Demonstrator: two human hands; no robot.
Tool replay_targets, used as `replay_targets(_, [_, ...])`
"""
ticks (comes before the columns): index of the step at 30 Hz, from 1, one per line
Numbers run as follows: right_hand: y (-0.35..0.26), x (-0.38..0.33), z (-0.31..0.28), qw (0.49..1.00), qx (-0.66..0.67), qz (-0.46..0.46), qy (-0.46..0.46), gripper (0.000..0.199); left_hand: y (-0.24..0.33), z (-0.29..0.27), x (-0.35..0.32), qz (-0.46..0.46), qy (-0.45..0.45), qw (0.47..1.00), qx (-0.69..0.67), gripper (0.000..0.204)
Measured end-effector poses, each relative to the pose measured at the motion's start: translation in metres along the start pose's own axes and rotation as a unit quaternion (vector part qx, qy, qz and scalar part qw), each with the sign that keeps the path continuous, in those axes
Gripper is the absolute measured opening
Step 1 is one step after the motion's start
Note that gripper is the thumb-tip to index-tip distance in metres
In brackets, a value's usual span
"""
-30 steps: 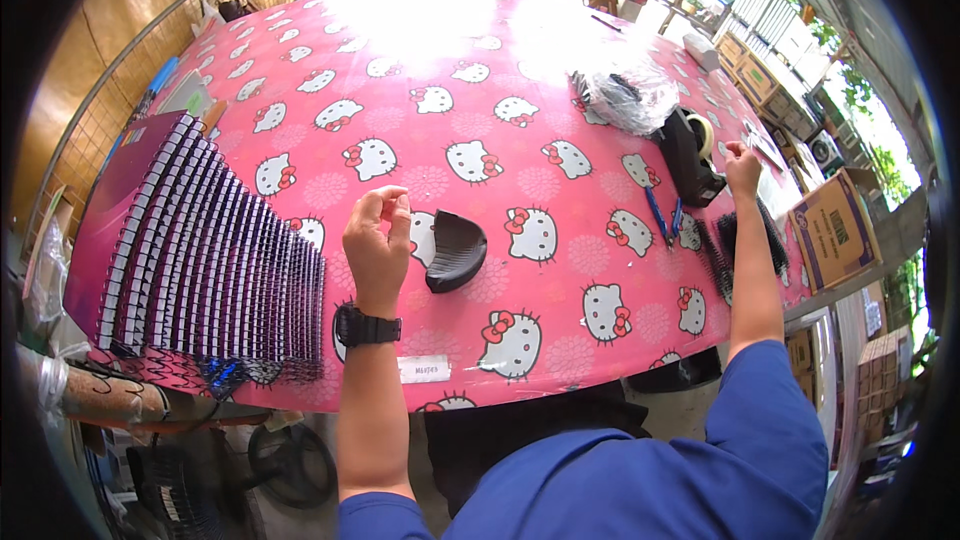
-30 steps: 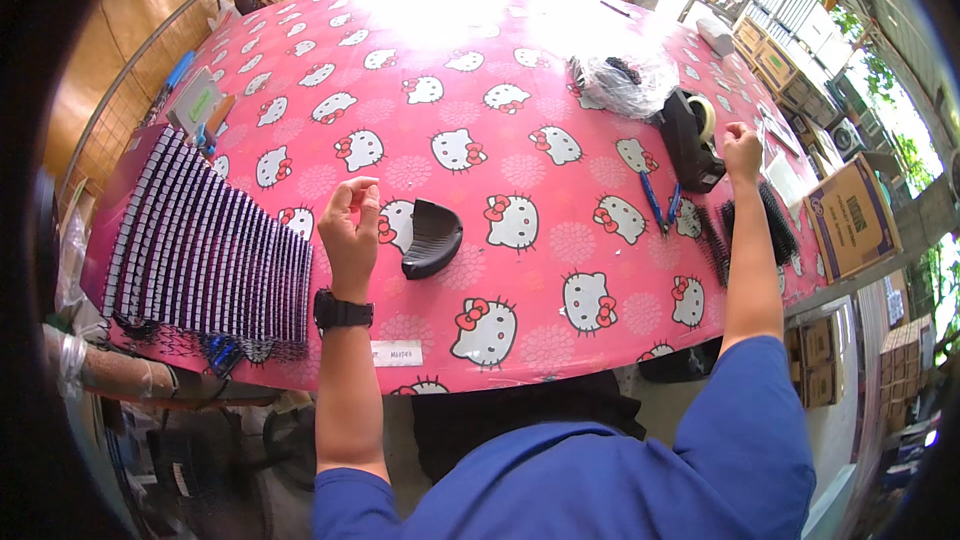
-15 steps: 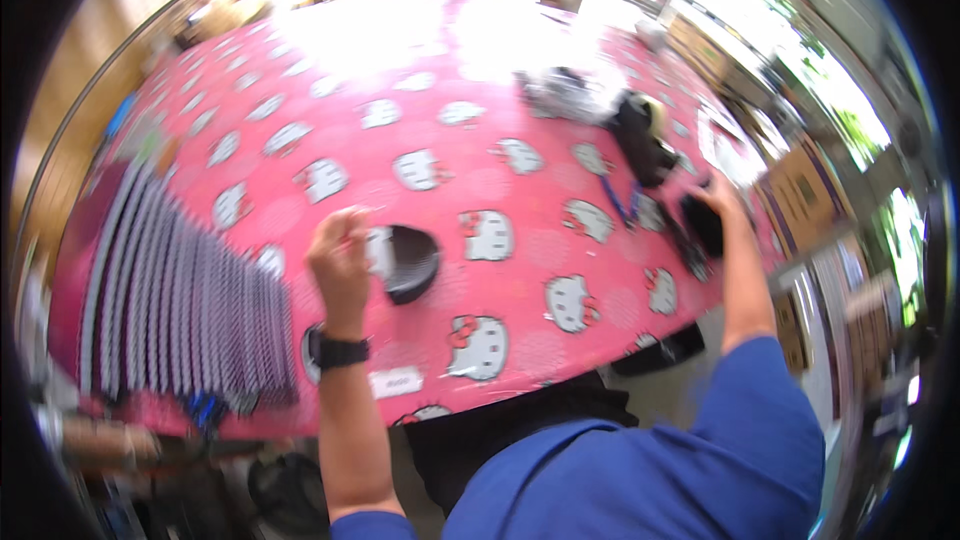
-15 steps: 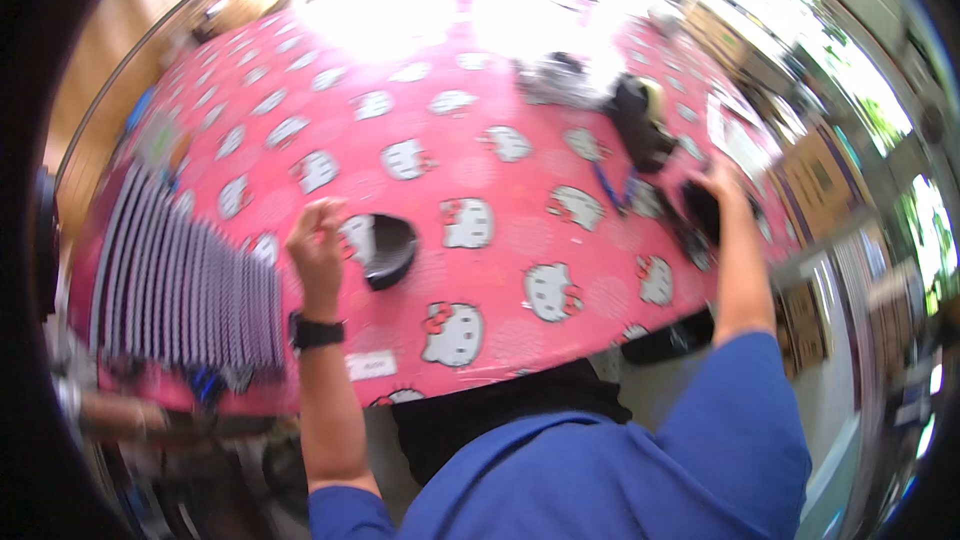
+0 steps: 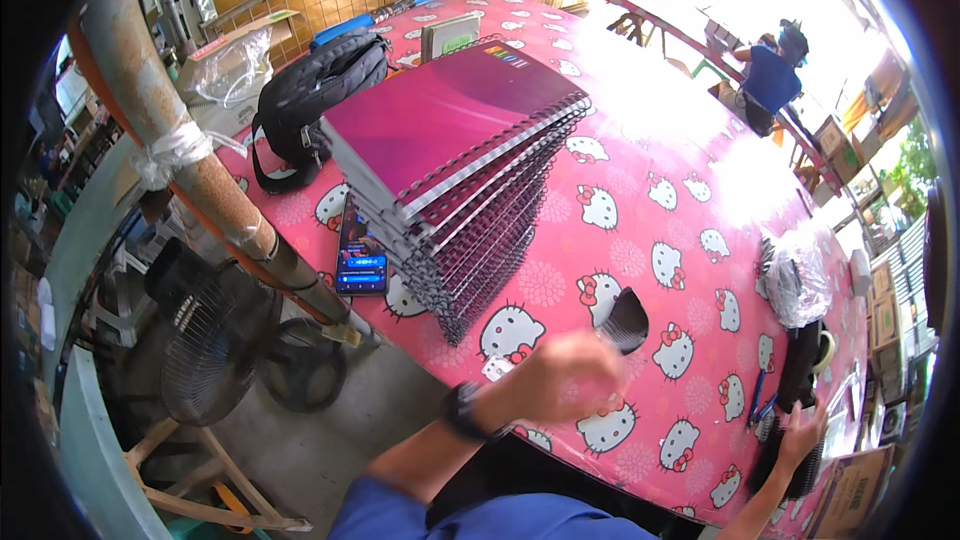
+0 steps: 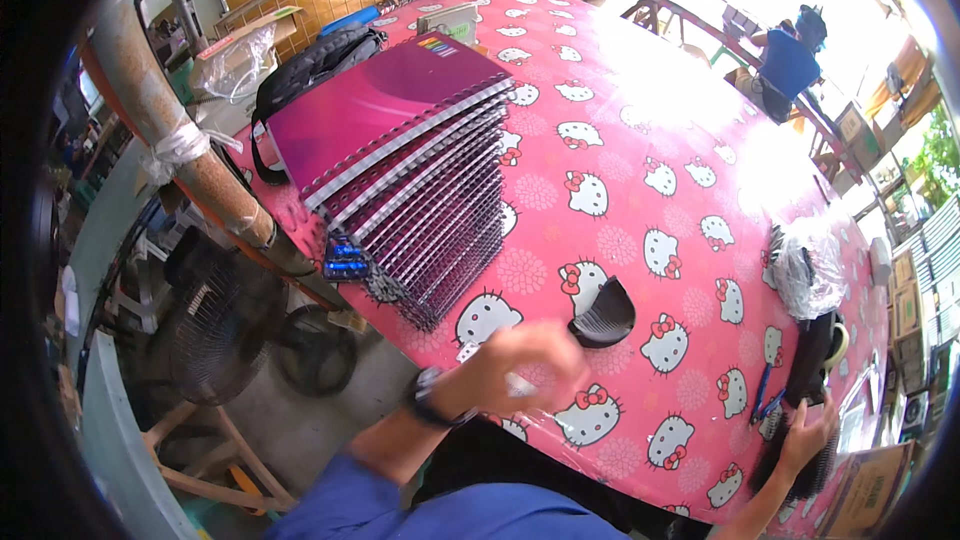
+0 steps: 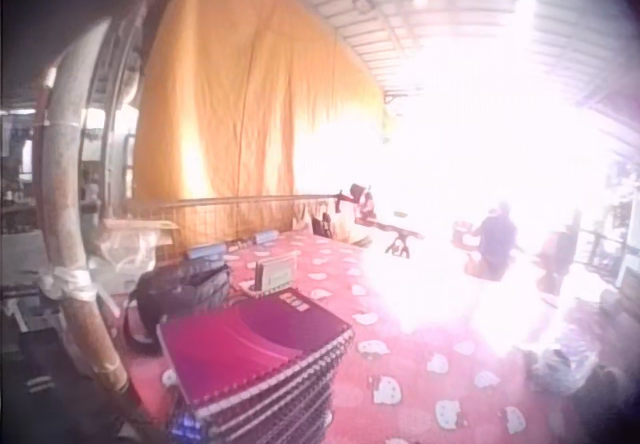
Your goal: The person trims the excess spiral binding from a stack of notebooks using a pair of shears.
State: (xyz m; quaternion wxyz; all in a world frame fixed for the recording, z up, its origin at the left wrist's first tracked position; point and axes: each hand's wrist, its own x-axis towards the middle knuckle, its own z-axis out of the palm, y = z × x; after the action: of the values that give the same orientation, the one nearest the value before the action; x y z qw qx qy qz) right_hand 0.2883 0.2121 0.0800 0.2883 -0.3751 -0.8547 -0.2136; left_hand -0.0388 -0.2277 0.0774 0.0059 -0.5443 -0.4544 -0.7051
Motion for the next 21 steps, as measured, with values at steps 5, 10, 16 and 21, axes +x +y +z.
replay_targets(5, [-0.208,0.032,-0.001,0.879,0.449,-0.063,-0.151,0.014,0.056,-0.083,-0.067,-0.082,0.254,0.964,-0.004,0.020])
replay_targets(10, [-0.360,0.051,-0.008,0.791,0.524,-0.237,-0.209,0.014,0.029,-0.140,-0.032,-0.094,0.565,0.814,0.098,0.033])
replay_targets(16, [-0.317,0.059,-0.009,0.822,0.487,-0.264,-0.129,0.011,0.006,-0.236,-0.113,-0.010,-0.114,0.290,0.950,0.048])
replay_targets(21, [-0.141,0.041,0.003,0.932,0.305,0.100,-0.169,0.017,0.000,-0.213,-0.100,-0.024,0.009,0.460,0.888,0.062])
